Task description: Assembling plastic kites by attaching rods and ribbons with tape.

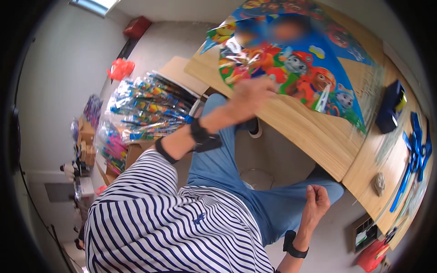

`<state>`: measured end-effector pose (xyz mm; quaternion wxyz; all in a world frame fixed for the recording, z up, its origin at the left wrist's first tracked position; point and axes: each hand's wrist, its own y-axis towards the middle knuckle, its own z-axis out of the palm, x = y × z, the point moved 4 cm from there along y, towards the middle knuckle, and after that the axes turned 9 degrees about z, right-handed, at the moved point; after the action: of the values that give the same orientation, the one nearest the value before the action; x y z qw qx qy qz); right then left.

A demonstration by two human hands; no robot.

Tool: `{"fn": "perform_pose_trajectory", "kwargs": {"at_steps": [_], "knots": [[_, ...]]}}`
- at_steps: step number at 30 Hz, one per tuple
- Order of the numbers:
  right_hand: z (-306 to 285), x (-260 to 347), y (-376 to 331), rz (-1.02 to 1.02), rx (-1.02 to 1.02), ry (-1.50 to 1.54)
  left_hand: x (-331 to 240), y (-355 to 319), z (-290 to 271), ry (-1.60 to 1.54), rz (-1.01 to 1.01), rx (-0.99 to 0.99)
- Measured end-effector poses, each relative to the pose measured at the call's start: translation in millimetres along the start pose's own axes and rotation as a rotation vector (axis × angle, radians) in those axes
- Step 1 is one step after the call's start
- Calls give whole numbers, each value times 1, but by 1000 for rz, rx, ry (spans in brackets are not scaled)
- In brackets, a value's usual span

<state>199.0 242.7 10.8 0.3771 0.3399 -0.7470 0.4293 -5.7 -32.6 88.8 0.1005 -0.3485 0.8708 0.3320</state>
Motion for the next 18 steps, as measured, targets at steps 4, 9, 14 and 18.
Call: {"fn": "perform_pose_trajectory", "kwargs": {"at_steps": [4, 9, 14, 18], "knots": [[55, 47, -1, -85, 165, -178, 146, -210, -127, 443, -796, -175], [134, 95, -7, -196, 324, -373, 178, -375, -131, 333, -1151, -75], [203, 139, -29, -373, 490, -488, 197, -391, -82, 356, -1112, -105], [218, 145, -36, -440, 496, -574, 212, -386, -66, 602, -937, -40]]}}
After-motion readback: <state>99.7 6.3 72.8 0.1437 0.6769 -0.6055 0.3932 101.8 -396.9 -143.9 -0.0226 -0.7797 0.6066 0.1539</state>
